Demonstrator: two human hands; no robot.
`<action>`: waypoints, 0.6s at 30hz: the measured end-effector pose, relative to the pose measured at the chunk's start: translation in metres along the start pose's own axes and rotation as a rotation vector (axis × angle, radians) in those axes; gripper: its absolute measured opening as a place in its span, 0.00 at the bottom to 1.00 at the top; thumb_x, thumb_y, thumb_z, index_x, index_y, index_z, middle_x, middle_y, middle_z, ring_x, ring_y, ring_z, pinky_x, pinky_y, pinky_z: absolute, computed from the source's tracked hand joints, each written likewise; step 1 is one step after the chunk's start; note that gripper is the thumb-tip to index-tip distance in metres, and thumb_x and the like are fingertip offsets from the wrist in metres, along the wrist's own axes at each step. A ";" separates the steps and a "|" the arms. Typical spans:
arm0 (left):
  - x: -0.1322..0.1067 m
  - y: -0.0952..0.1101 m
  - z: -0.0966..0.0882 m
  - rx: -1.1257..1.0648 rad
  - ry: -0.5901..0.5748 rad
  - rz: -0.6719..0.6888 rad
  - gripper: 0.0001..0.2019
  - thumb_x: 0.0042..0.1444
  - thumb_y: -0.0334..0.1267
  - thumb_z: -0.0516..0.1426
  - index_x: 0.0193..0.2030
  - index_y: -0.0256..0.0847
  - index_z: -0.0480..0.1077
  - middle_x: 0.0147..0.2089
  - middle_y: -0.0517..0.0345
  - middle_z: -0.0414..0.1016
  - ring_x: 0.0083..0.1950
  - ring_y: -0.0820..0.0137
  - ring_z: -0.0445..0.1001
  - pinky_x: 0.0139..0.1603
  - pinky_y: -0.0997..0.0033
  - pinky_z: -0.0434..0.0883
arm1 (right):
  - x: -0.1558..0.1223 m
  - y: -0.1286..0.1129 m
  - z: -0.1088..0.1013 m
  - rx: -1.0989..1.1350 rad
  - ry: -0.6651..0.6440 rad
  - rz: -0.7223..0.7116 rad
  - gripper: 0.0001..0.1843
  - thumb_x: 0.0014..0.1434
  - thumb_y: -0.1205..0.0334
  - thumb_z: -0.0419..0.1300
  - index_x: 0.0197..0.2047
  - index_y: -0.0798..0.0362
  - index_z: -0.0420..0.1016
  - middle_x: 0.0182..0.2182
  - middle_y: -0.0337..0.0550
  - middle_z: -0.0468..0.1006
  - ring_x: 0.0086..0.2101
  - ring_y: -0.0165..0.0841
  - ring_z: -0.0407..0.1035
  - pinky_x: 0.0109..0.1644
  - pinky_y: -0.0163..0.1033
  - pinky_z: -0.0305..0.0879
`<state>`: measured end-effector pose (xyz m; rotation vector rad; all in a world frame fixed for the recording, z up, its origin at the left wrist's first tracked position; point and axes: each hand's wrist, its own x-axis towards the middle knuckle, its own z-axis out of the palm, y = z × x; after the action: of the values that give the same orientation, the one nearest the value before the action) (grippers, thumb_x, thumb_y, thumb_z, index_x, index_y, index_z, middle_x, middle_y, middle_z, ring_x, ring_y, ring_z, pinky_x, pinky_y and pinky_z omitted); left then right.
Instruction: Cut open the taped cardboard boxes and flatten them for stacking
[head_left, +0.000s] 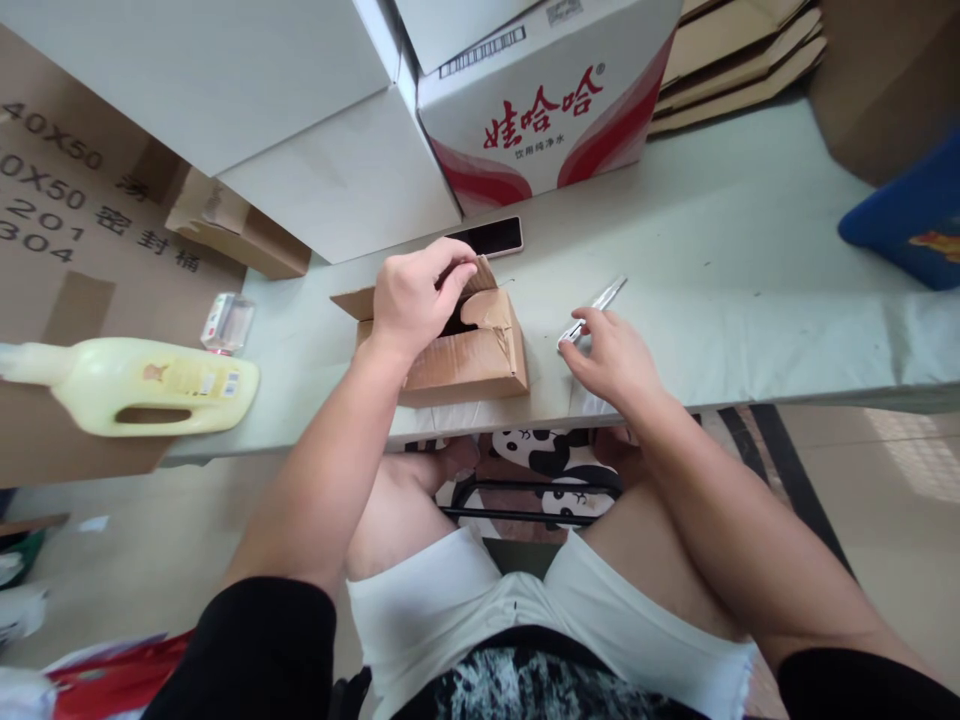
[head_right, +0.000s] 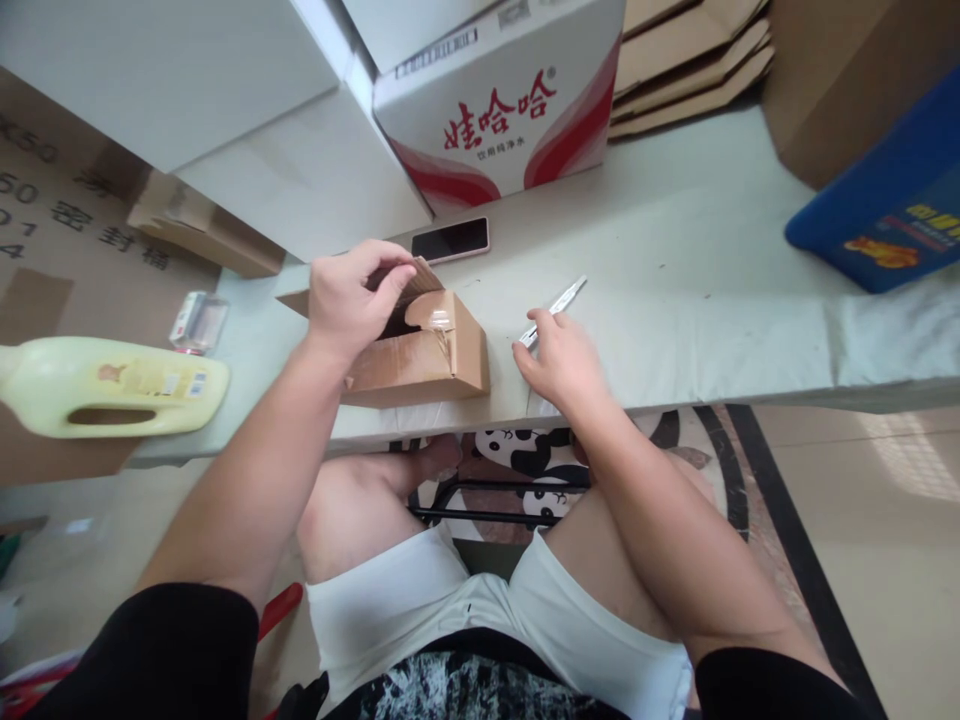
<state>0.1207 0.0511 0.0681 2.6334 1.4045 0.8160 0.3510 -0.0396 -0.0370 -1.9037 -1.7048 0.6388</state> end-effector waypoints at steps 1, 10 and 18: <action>0.000 0.000 0.001 0.004 0.005 0.001 0.09 0.64 0.41 0.55 0.44 0.47 0.77 0.39 0.59 0.84 0.39 0.68 0.81 0.44 0.66 0.77 | 0.000 -0.001 0.000 0.009 0.004 -0.001 0.27 0.61 0.53 0.55 0.60 0.56 0.72 0.49 0.59 0.79 0.49 0.51 0.74 0.53 0.57 0.70; 0.004 -0.002 0.006 0.066 0.000 -0.010 0.09 0.64 0.42 0.54 0.46 0.49 0.75 0.39 0.58 0.83 0.39 0.65 0.80 0.43 0.65 0.74 | 0.000 -0.007 -0.001 0.035 -0.062 -0.009 0.30 0.61 0.54 0.54 0.63 0.60 0.70 0.50 0.60 0.79 0.50 0.51 0.74 0.54 0.55 0.70; 0.008 -0.004 0.007 0.062 -0.062 0.025 0.10 0.65 0.39 0.51 0.43 0.48 0.75 0.39 0.57 0.82 0.41 0.65 0.79 0.44 0.64 0.73 | -0.001 -0.008 0.001 0.113 -0.060 -0.037 0.29 0.60 0.54 0.56 0.62 0.56 0.70 0.48 0.57 0.79 0.49 0.49 0.74 0.52 0.53 0.70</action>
<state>0.1247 0.0612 0.0648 2.7016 1.4069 0.6977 0.3445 -0.0393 -0.0325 -1.7880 -1.6986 0.7682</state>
